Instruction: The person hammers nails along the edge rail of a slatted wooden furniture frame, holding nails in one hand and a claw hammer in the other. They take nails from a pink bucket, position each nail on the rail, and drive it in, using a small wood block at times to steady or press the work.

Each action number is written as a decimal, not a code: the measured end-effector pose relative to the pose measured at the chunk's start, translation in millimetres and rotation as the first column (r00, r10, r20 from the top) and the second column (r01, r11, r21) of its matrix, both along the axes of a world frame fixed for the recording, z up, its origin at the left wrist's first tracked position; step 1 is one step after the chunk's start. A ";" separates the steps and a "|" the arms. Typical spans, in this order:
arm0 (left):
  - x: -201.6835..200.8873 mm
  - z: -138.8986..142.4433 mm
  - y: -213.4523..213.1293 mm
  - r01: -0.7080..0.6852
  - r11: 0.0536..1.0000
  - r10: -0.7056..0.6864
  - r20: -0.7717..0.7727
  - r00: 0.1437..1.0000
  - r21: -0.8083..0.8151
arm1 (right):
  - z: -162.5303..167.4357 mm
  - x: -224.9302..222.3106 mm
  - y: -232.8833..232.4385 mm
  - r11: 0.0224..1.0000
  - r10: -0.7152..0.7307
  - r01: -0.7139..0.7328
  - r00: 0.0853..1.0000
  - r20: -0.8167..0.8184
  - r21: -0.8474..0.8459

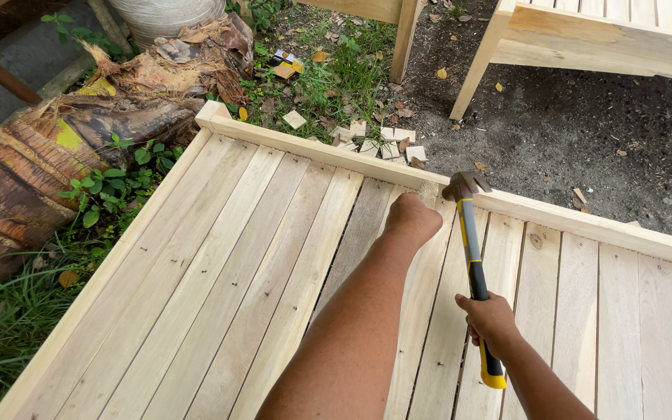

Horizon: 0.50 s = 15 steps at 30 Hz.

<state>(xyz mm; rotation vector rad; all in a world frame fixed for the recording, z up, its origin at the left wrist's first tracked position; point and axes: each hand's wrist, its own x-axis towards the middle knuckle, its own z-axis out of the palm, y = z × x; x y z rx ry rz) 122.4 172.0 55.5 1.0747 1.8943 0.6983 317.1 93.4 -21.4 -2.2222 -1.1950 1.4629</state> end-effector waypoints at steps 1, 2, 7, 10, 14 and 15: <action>0.1 1.2 0.0 -0.007 1.000 0.007 -0.001 1.000 -0.001 | 0.4 1.7 2.4 1.000 0.006 -0.006 1.000 0.008 -0.015; 0.1 1.9 -0.2 -0.004 1.000 0.004 0.002 1.000 0.009 | 1.1 3.3 3.2 0.999 0.008 -0.007 1.000 0.017 -0.036; 0.0 3.0 0.8 0.003 1.000 -0.003 0.004 1.000 -0.004 | 14.4 6.3 0.0 0.999 0.037 -0.037 0.999 0.032 -0.009; -1.2 2.4 -0.5 -0.022 1.000 0.023 0.050 0.999 -0.012 | 18.7 1.4 -2.3 0.990 0.009 -0.004 0.999 -0.033 0.138; -1.3 4.0 -1.0 -0.005 1.000 0.005 0.037 0.999 -0.001 | 14.7 -3.2 -3.8 0.986 -0.028 0.038 0.998 -0.064 0.164; -0.9 4.7 -0.1 -0.003 1.000 0.003 0.026 1.000 -0.002 | 13.0 -4.7 -3.7 0.993 -0.033 0.038 0.999 -0.041 0.111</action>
